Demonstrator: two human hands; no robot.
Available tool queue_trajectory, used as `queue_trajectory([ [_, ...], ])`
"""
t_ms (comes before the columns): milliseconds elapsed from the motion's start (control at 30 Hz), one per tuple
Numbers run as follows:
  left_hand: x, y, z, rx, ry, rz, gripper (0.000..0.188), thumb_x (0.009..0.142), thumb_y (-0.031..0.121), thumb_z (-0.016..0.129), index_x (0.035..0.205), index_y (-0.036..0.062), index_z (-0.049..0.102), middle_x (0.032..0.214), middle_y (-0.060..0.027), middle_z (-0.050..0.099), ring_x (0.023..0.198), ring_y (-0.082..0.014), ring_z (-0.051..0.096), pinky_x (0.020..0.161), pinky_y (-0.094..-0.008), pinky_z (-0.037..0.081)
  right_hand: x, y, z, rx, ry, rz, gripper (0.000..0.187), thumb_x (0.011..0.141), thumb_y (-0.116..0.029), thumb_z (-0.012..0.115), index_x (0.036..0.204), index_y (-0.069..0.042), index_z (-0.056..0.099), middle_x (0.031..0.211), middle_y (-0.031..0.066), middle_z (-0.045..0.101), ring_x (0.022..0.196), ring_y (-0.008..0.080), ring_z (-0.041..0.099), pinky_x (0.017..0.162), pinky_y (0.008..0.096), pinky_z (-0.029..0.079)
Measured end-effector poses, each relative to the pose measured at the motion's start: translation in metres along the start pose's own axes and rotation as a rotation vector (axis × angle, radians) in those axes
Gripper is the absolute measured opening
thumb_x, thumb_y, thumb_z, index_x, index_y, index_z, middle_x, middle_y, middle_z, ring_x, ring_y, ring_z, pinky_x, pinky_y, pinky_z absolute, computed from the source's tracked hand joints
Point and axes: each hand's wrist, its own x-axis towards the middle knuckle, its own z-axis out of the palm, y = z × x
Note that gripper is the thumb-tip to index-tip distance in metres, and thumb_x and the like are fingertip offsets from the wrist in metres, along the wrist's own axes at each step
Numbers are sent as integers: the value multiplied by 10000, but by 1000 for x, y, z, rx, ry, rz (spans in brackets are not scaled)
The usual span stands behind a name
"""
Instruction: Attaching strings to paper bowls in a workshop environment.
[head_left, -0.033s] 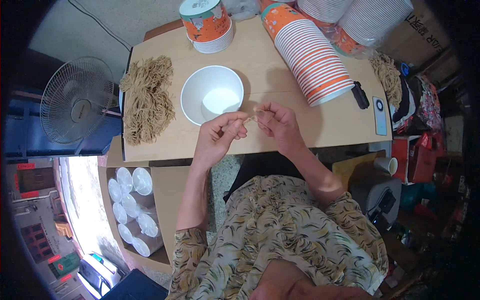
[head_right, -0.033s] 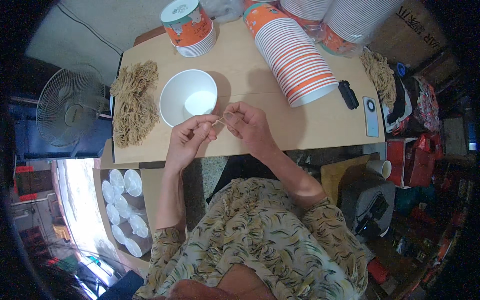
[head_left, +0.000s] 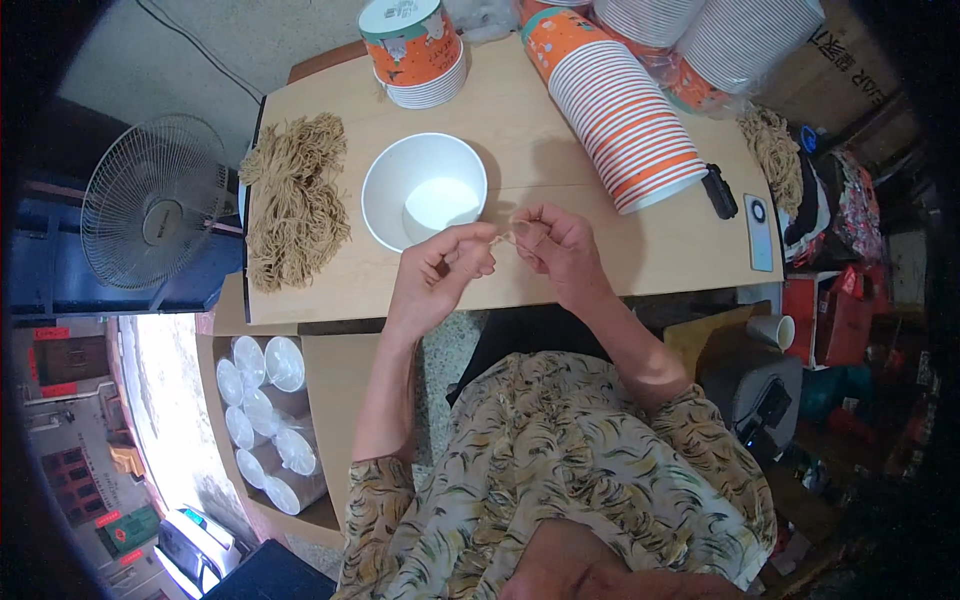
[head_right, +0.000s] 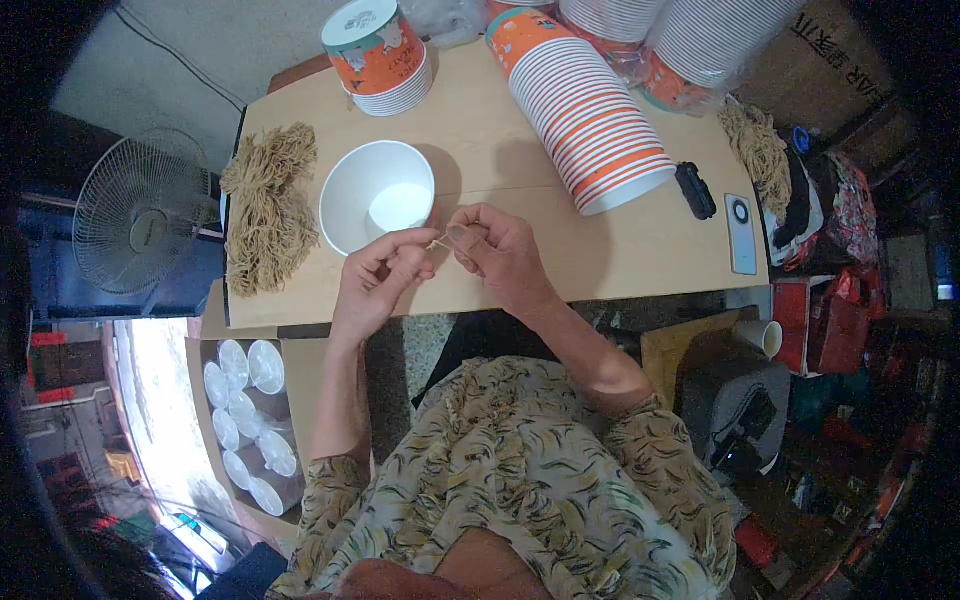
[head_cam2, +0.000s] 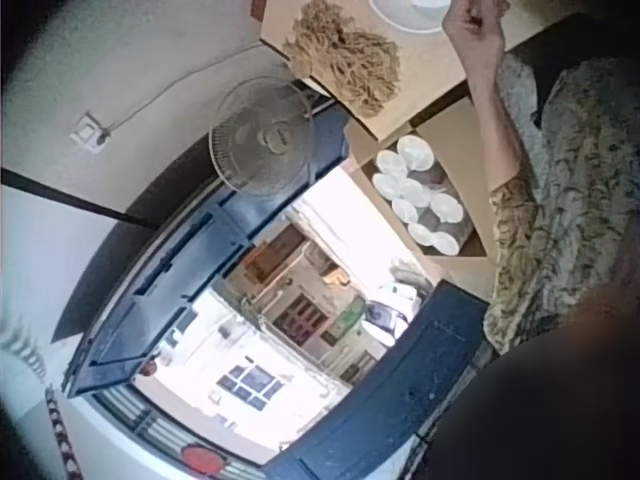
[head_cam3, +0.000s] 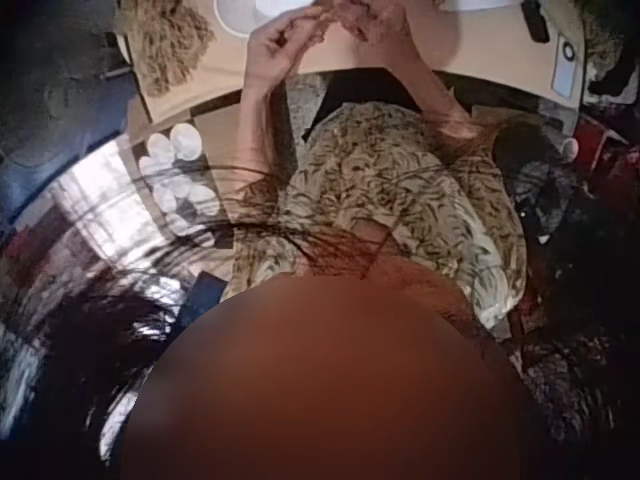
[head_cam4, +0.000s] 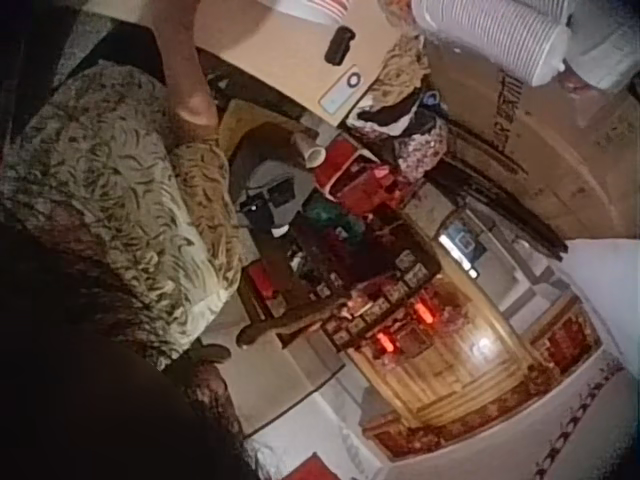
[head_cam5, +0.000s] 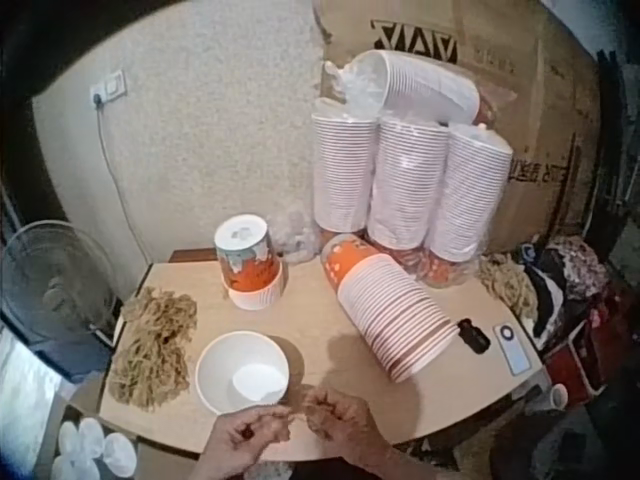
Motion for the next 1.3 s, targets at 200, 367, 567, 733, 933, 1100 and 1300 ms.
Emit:
queue_trajectory([
  [200,2,4,8,477,94,341,183,856,38,778,1035,18,746,832,-38,700,716,-95,637,627,-251,508,-8,-25,3,-216,-52,0,141,972,-154,670,980,-15,648,699,-50,540,616,19,448,530,210,349],
  [367,-5,-9,10,562,158,437,157,824,46,788,979,61,768,861,-80,708,703,-183,665,617,-282,529,-22,-25,-19,-637,-111,-38,169,952,-166,703,876,-21,661,693,-70,522,627,10,416,536,216,338],
  [567,-10,-16,17,811,281,705,164,785,67,804,944,100,780,993,-46,740,885,-210,697,744,-335,548,-32,-22,-15,-423,-99,-124,129,931,-113,726,861,-36,650,734,-86,564,656,-6,461,563,186,357],
  [733,-6,-13,25,749,337,647,171,781,85,803,949,108,780,986,-26,756,949,-227,689,855,-345,492,-38,-29,-15,-446,-114,-87,93,938,-95,713,895,-27,668,747,-79,575,658,-2,468,573,188,372],
  [933,-4,-18,20,556,284,536,173,779,74,790,947,108,773,939,-20,762,1012,-226,676,918,-351,443,-32,-25,-18,-404,-76,-83,94,944,-107,703,955,-15,685,770,-53,612,676,-3,502,583,183,387],
  [1100,0,-15,21,644,245,609,189,743,65,783,919,132,762,956,-2,750,1069,-233,656,996,-393,377,-32,-30,-18,-336,-98,-91,93,944,-94,690,894,-22,660,751,-46,601,658,2,497,571,180,375],
  [1300,1,-13,26,812,281,715,214,703,70,777,893,164,749,962,35,742,1180,-237,614,1064,-460,296,-36,-29,-14,-213,-96,-101,123,942,-104,684,848,-36,645,680,-51,542,574,10,424,513,197,323],
])
